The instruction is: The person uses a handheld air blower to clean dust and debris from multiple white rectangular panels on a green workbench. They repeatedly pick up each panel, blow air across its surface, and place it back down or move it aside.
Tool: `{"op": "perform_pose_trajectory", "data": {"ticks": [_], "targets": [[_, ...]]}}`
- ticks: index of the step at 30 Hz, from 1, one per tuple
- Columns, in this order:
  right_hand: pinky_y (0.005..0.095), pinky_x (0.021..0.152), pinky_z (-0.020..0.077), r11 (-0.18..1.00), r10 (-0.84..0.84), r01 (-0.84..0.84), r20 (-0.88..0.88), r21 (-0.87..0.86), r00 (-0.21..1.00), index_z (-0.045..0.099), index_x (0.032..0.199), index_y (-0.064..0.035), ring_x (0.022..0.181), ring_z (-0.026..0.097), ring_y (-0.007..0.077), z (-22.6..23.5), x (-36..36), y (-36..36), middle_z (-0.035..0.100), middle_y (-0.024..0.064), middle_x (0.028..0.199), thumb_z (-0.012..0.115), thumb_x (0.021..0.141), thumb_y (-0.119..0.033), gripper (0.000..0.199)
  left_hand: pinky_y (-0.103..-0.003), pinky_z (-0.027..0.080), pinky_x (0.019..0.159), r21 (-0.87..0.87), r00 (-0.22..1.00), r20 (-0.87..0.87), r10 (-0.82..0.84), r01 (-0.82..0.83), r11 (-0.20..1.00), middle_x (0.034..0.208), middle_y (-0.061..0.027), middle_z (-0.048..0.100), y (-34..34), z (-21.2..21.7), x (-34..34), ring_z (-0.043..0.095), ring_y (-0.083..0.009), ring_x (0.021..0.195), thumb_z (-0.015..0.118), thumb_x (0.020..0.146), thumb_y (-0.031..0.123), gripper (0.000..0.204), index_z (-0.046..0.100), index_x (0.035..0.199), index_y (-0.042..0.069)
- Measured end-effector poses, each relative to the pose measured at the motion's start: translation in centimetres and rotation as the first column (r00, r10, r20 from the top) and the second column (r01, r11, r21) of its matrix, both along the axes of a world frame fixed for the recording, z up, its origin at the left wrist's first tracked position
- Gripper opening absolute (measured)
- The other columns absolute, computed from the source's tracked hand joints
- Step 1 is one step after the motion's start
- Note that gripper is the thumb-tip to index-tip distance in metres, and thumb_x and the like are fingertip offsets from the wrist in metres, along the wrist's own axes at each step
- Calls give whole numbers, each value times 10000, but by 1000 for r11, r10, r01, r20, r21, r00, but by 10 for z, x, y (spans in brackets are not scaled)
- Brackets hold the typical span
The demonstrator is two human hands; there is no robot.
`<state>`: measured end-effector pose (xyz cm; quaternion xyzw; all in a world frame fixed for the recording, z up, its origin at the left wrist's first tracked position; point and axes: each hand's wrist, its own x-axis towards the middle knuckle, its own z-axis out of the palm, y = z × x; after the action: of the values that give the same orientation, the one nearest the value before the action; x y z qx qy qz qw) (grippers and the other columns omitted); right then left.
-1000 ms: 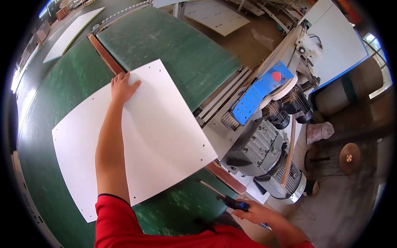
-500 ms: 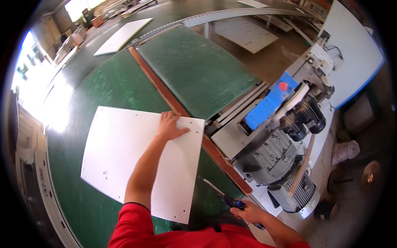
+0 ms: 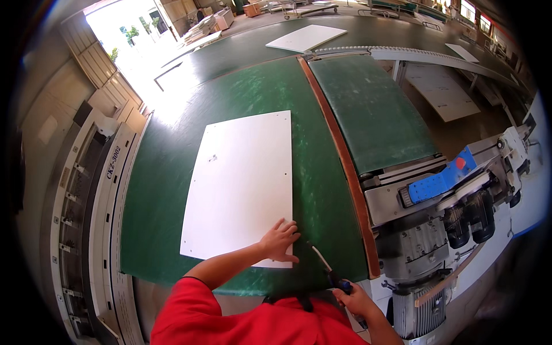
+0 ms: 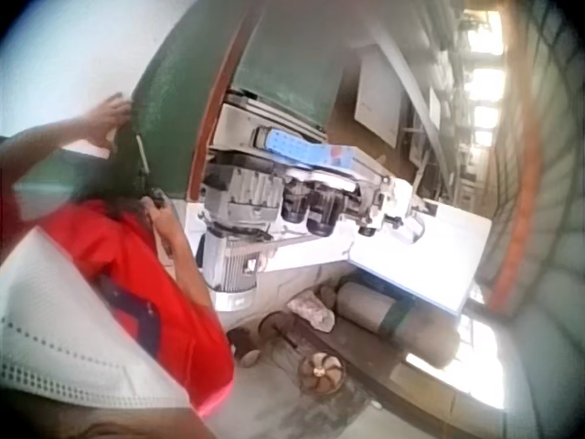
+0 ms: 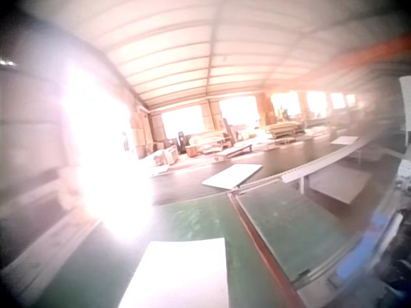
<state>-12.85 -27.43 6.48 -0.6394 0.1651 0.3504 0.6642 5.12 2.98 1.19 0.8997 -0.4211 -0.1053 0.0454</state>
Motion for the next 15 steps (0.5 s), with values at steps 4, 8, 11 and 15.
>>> {"op": "perform_pose_trajectory", "data": {"ticks": [4,8,11,15], "targets": [[270,640,454,895,436,-415,132,-161,890,618,993,-70,684,567,105,-19,0,7,589,3,743,679,916,-250,205,-500,110,1202,54,980,47,192,-194,980,1566,-180,246,86,2,-33,160,-294,1486,599,793,479,766,453,1425,72],[266,620,456,981,195,-195,53,-14,979,576,900,-71,687,588,104,-26,6,8,604,7,739,671,925,-257,210,-481,121,1204,-105,748,110,654,-646,756,1594,-169,202,155,-7,-44,155,-336,1486,594,734,280,768,412,1450,70],[267,613,464,999,21,-27,127,45,992,577,902,-69,663,576,100,-17,11,5,596,2,726,671,928,-264,217,-488,251,1161,-128,464,263,846,-852,507,1526,-199,343,223,-33,-50,287,-374,1427,576,787,213,634,475,1385,31],[260,618,466,997,72,-68,176,-33,982,583,904,-76,647,569,92,-42,1,4,596,0,720,647,942,-311,246,-459,294,1141,-56,122,191,974,-989,135,1541,-166,340,286,-71,-90,317,-331,1423,426,988,337,535,472,1397,-4]]}}
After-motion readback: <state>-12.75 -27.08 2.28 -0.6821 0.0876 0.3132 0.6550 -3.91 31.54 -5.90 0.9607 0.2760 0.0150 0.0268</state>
